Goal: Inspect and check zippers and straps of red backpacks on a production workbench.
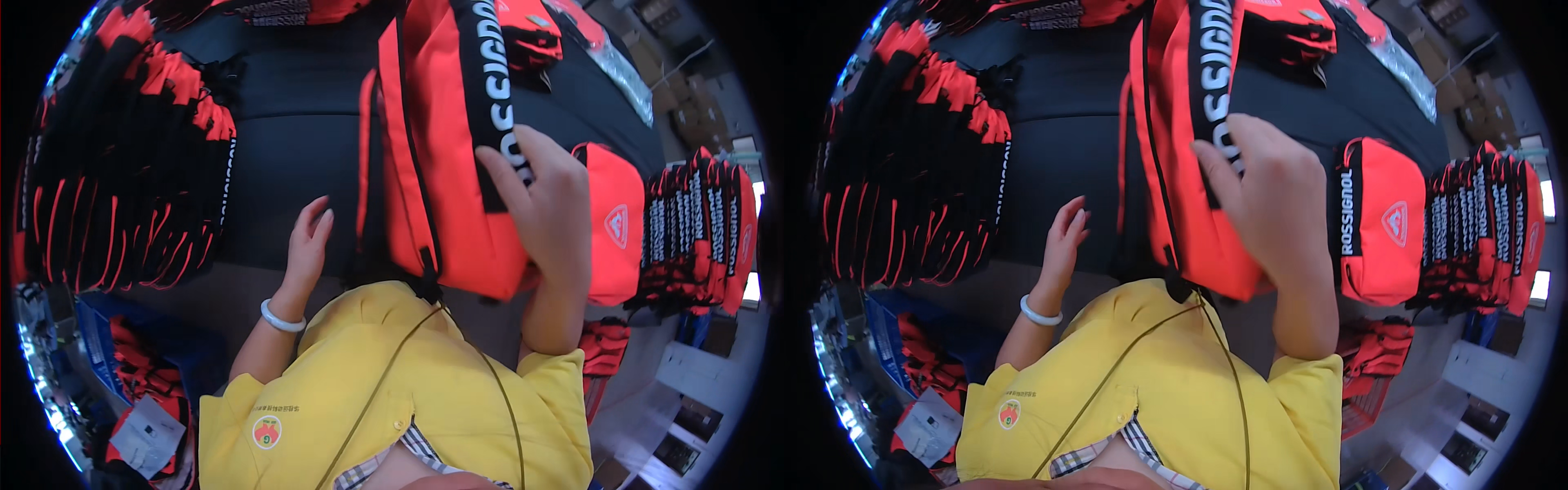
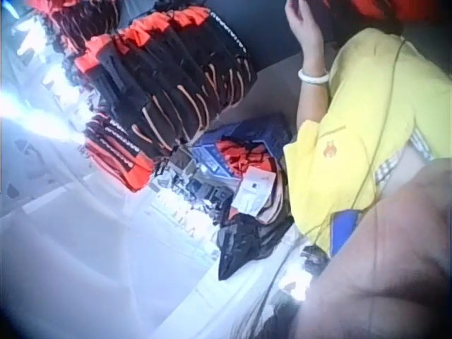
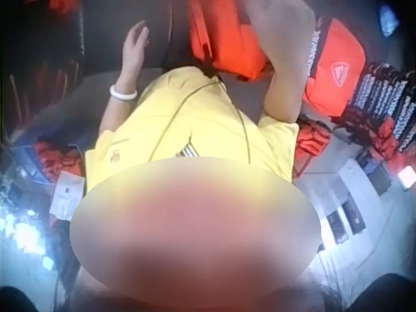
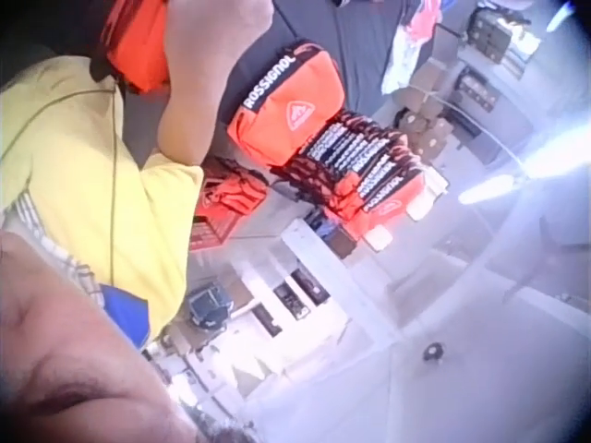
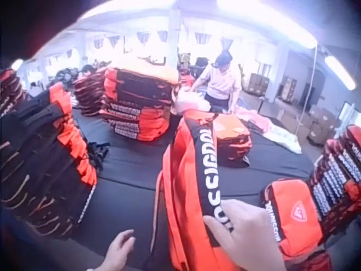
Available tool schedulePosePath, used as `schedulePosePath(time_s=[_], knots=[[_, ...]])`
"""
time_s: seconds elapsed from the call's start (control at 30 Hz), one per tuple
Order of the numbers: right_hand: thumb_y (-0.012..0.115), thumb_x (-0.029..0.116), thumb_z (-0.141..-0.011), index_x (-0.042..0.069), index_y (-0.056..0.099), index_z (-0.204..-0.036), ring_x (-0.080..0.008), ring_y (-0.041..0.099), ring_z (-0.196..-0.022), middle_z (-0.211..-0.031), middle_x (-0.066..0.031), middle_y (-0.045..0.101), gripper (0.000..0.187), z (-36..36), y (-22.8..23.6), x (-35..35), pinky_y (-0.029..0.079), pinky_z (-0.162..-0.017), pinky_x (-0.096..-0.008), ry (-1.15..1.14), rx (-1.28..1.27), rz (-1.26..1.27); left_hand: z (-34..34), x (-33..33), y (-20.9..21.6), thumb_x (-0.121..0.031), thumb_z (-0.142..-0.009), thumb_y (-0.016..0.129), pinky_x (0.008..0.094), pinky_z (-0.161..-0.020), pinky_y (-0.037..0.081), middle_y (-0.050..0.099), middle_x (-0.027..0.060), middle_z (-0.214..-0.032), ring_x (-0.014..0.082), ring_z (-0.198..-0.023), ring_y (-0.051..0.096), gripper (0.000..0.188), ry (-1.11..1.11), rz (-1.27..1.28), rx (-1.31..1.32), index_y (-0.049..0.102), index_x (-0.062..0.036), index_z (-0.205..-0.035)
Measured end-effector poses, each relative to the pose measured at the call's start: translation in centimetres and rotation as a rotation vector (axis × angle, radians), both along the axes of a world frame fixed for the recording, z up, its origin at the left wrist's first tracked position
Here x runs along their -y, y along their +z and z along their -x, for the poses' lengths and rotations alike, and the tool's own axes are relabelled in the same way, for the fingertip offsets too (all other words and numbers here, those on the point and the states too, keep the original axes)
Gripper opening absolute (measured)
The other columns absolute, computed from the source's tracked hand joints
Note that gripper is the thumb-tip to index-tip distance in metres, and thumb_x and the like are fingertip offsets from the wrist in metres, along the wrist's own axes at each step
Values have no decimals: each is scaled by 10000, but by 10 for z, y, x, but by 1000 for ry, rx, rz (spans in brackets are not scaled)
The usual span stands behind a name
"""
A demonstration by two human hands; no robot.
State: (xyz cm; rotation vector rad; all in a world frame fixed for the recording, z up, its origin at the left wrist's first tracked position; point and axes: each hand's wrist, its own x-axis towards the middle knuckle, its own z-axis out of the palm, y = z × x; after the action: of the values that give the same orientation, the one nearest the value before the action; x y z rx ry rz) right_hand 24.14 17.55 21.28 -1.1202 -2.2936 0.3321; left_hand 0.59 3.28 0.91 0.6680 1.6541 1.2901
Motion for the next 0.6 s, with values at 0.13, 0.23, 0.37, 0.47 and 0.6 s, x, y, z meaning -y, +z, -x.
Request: schedulePosePath(time_s=[0.13, 0.23, 0.37, 0.47, 0.6], knots=[[717, 176, -795, 20, 600, -997, -288, 622, -753, -848, -105, 598, 281, 38, -8, 52, 499, -631, -390, 234, 164, 49, -32, -10, 82, -541, -1002, 356, 370, -1017, 397, 487, 97, -1393, 205, -1232, 504, 655, -395, -188, 736, 264, -133, -1506], [723, 146, -792, 12, 612, -1091, -281, 643, -803, -904, -121, 617, 346, 35, -65, 79, 524, -687, -369, 349, 196, 239, -46, -23, 53, -301, -972, 564, 335, -879, 506, 585, 84, -1206, 164, -1084, 588, 475, -304, -47, 726, 406, -63, -1352], [702, 110, -828, -1, 615, -1128, -293, 655, -929, -1054, -172, 638, 331, -9, -105, 84, 530, -777, -347, 155, -62, 772, -51, -21, -28, 34, -869, 595, 331, -912, 517, 615, 105, -1188, 183, -1047, 629, 469, -60, -81, 722, 430, -16, -1305], [696, 119, -824, 15, 612, -1155, -318, 611, -1028, -1086, -166, 631, 358, -48, -148, 94, 479, -893, -385, -97, 83, 477, -50, -17, -19, 58, -847, 577, 314, -870, 516, 615, 87, -1184, 172, -1012, 631, 488, -52, -225, 821, 427, -18, -1305], [717, 177, -796, 62, 558, -1282, -357, 456, -1256, -1329, -172, 516, 524, -56, -168, 125, 382, -1025, -420, -80, -38, 452, -43, -17, -14, 61, -853, 565, 335, -983, 461, 571, 99, -1264, 185, -1151, 568, 531, -158, -189, 871, 400, -27, -1350]])
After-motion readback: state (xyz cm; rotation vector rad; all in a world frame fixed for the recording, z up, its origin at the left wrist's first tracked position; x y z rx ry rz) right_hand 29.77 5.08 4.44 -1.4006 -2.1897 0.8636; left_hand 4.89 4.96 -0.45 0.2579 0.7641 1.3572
